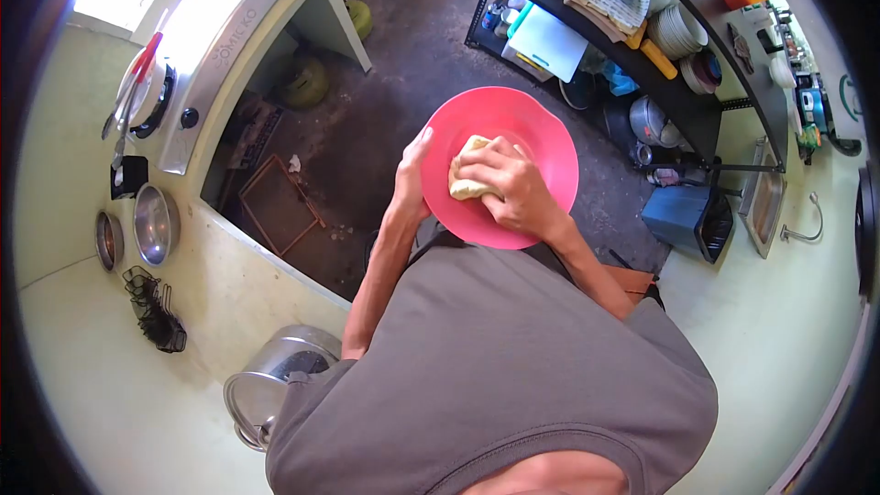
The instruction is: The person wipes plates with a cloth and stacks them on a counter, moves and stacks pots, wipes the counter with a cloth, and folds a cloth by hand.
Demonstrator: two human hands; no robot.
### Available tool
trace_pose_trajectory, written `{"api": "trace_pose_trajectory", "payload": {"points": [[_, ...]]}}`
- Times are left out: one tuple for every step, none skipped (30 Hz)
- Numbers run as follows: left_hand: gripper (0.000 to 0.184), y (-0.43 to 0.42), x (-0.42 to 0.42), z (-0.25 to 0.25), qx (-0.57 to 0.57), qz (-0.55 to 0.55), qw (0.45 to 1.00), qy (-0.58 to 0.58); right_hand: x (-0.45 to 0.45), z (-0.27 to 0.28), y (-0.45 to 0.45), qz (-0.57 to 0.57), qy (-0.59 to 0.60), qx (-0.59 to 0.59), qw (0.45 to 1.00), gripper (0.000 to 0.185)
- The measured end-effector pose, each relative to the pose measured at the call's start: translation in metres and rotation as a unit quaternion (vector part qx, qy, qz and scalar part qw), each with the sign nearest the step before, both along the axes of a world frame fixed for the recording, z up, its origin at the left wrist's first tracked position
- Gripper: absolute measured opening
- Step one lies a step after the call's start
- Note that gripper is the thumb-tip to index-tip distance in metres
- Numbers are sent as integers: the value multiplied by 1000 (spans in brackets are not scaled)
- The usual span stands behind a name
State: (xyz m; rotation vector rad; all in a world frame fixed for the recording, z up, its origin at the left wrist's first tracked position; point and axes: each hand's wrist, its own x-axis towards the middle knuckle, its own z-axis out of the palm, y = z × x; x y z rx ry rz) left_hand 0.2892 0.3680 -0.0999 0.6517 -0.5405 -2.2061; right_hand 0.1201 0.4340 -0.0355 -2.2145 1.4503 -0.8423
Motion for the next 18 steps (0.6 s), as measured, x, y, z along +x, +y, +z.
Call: {"api": "trace_pose_trajectory", "payload": {"points": [[43, -2, 0, 5, -5, -1, 1000, 2, 0, 7, 6, 8, 4, 10, 1000, 27], [44, -4, -2, 7, -4, -2, 1000, -2, -1, 13, 9, 18, 9, 18, 1000, 24], [45, -4, -2, 8, -2, -5, 1000, -7, -6, 17, 13, 42, 28, 30, 998, 23], [46, -4, -1, 8, 0, -8, 1000, -14, -14, 20, 18, 65, 46, 43, 996, 23], [48, -2, -1, 9, -3, -15, 1000, -18, -20, 24, 23, 88, 64, 55, 993, 22], [49, 2, -2, 9, -6, -23, 999, -22, -25, 30, 28, 84, 76, 47, 992, 19], [51, 4, -6, 11, -11, -32, 999, -24, -34, 36, 29, 101, 114, 92, 984, 17], [52, 4, -9, 15, -2, -52, 998, -43, -43, 42, 31, 116, 150, 139, 972, 14], [52, 5, -12, 14, -6, -65, 997, -45, -50, 44, 33, 130, 186, 185, 956, 12], [52, 5, -17, 11, -11, -78, 996, -46, -54, 41, 33, 133, 158, 145, 968, 7], [52, 7, -20, 10, -15, -92, 995, -47, -58, 45, 33, 129, 175, 182, 959, 10], [52, 8, -22, 11, -6, -81, 995, -51, -63, 55, 30, 125, 192, 217, 949, 13], [51, 8, -22, 15, 1, -69, 996, -55, -68, 63, 25, 122, 209, 250, 937, 17], [50, 6, -20, 17, 7, -57, 997, -61, -76, 69, 21, 119, 153, 269, 943, 21], [50, 2, -19, 17, 24, -63, 997, -48, -81, 76, 15, 108, 104, 242, 958, 22], [49, 0, -16, 16, 44, -67, 996, -37, -85, 82, 11, 99, 55, 216, 970, 23], [49, -2, -13, 16, 64, -72, 995, -26, -87, 87, 8, 90, 4, 189, 978, 24], [48, -2, -12, 11, 56, -57, 997, -25, -86, 90, 3, 52, -11, 120, 991, 25]]}}
